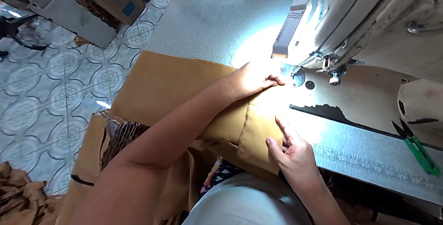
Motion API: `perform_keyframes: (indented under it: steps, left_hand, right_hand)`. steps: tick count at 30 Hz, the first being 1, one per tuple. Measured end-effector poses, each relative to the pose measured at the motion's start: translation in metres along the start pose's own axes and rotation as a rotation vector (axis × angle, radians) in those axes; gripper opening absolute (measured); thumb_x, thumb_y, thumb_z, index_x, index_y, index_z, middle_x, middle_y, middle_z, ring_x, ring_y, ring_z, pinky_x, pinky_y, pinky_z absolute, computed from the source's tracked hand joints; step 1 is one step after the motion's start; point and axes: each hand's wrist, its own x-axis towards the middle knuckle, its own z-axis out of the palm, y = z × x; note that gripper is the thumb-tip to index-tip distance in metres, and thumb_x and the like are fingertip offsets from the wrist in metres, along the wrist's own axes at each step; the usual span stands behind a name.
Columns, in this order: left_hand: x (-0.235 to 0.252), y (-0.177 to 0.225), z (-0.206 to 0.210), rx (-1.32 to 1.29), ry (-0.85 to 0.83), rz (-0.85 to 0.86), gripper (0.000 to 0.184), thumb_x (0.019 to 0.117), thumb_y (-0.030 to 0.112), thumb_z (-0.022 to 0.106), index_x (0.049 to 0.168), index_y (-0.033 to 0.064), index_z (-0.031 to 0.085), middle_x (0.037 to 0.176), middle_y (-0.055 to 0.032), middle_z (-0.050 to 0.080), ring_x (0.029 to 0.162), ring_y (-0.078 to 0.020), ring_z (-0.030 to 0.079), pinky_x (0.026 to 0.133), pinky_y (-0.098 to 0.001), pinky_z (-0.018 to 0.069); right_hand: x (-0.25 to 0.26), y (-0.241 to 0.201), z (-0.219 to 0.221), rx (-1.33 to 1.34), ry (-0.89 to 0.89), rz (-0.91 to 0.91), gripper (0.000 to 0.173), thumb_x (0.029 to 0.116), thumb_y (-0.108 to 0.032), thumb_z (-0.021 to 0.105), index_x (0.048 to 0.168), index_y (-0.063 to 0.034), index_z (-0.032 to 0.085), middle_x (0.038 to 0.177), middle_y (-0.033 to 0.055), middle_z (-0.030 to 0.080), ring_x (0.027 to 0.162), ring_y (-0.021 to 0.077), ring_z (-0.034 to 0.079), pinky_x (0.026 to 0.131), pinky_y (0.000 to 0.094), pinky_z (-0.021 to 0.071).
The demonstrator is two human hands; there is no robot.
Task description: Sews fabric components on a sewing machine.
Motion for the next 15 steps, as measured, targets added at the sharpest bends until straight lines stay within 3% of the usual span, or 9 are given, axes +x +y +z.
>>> perform_keyframes:
  steps: [8, 11, 15]
  left_hand:
    - [0.0, 0.0003, 0.0044, 0.095, -0.003, 0.002, 0.023, 0.0998, 0.01, 0.061, 0.108, 0.0163, 0.081, 0.105, -0.0054, 0.074, 0.106, -0.019, 0.067, 0.094, -0.035, 0.0504]
    - [-0.0002, 0.0026, 0.0051, 0.101, 0.028, 0.025, 0.022, 0.0995, 0.009, 0.061, 0.107, 0.0152, 0.081, 0.105, -0.0065, 0.074, 0.104, -0.0193, 0.068, 0.093, -0.0354, 0.0515]
    - [0.0002, 0.0041, 0.0072, 0.12, 0.029, 0.028, 0.022, 0.1011, 0.01, 0.059, 0.107, 0.0138, 0.08, 0.102, -0.0059, 0.073, 0.104, -0.0187, 0.067, 0.093, -0.034, 0.051]
  right_hand:
    - [0.0007, 0.0011, 0.0005, -0.002, 0.018, -0.012, 0.055, 0.0946, -0.02, 0.069, 0.143, 0.0018, 0.056, 0.115, 0.0085, 0.075, 0.091, 0.0033, 0.074, 0.08, 0.0198, 0.061]
    - [0.0009, 0.0015, 0.0007, 0.007, 0.027, -0.019, 0.054, 0.0942, -0.019, 0.068, 0.142, 0.0031, 0.056, 0.109, 0.008, 0.076, 0.085, 0.0028, 0.073, 0.076, 0.0194, 0.0608]
    - [0.002, 0.0016, 0.0006, 0.002, 0.029, -0.015, 0.055, 0.0943, -0.02, 0.069, 0.143, 0.0025, 0.056, 0.111, 0.0083, 0.076, 0.085, 0.0027, 0.074, 0.077, 0.0193, 0.0607]
